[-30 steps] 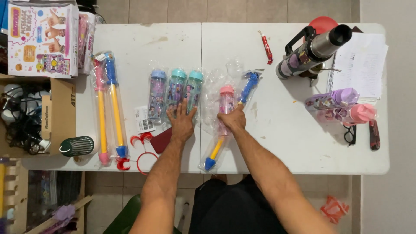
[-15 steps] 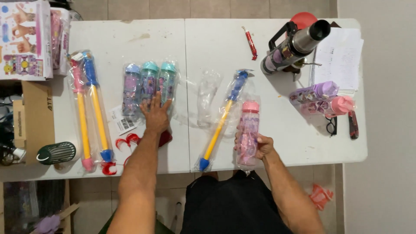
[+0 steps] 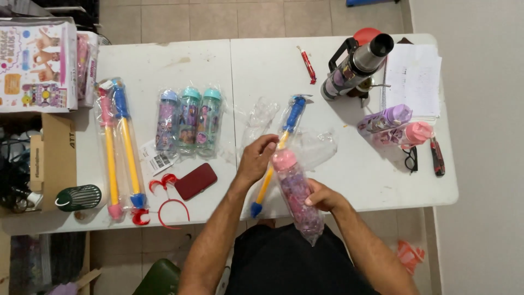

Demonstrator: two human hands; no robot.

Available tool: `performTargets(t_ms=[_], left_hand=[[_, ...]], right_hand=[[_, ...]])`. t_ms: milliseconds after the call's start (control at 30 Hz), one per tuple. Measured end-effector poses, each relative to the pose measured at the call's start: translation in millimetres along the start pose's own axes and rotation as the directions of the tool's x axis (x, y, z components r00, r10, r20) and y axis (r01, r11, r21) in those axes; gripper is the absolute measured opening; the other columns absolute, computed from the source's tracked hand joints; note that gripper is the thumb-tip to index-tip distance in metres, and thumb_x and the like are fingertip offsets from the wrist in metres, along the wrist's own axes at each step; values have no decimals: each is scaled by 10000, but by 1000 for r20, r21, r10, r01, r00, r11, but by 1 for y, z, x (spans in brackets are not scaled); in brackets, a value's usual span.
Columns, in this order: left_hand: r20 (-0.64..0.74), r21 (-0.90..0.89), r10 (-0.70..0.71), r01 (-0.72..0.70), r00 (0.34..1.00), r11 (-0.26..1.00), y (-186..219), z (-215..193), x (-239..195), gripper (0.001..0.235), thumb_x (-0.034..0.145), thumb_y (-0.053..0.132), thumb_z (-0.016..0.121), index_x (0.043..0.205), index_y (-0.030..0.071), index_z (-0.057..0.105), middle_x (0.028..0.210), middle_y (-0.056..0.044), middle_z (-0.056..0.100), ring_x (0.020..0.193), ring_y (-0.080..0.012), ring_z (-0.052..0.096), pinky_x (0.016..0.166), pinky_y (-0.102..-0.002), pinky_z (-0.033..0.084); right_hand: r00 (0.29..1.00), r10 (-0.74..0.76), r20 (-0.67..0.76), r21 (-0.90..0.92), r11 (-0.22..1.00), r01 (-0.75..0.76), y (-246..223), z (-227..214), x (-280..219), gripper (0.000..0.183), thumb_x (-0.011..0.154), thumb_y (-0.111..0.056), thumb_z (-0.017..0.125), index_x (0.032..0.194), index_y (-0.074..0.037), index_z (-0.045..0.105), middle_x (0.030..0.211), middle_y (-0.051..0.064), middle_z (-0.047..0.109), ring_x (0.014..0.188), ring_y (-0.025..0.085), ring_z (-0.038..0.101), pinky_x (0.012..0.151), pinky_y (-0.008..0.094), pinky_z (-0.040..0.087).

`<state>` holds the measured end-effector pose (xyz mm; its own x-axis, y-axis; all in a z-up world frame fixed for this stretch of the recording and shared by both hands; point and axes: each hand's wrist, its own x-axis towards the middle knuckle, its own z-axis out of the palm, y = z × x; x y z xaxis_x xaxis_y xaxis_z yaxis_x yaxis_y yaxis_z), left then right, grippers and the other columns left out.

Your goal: Assembling plastic water bottles by inserting straws into lids and screwing the lids onto the bottles.

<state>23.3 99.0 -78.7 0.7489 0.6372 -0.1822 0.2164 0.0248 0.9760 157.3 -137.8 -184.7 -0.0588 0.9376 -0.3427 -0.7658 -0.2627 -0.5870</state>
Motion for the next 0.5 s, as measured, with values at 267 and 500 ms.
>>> performTargets(t_ms=[267, 500], left_hand=[[332, -249, 134, -50, 934, 967, 8, -15, -32, 724, 711, 326, 860, 1360, 104, 628, 1115, -141, 703, 1048, -221, 624, 976, -418, 516], [6, -597, -14, 15, 1000, 802, -80, -16, -64, 550, 771, 156, 646, 1298, 21, 566, 1132, -132, 638, 1021, -242, 633, 859, -365, 574]], right_hand=[[990, -139, 35, -354, 925, 142, -52, 63, -30, 873, 631, -260, 879, 1398, 29, 576, 1202, 246, 712, 1076, 300, 686, 914, 503, 578], [932, -347, -107, -380, 880, 284, -103, 98, -91, 995, 607, -198, 928, 1452, 47, 463, 1243, 245, 653, 959, 310, 747, 680, 439, 689]])
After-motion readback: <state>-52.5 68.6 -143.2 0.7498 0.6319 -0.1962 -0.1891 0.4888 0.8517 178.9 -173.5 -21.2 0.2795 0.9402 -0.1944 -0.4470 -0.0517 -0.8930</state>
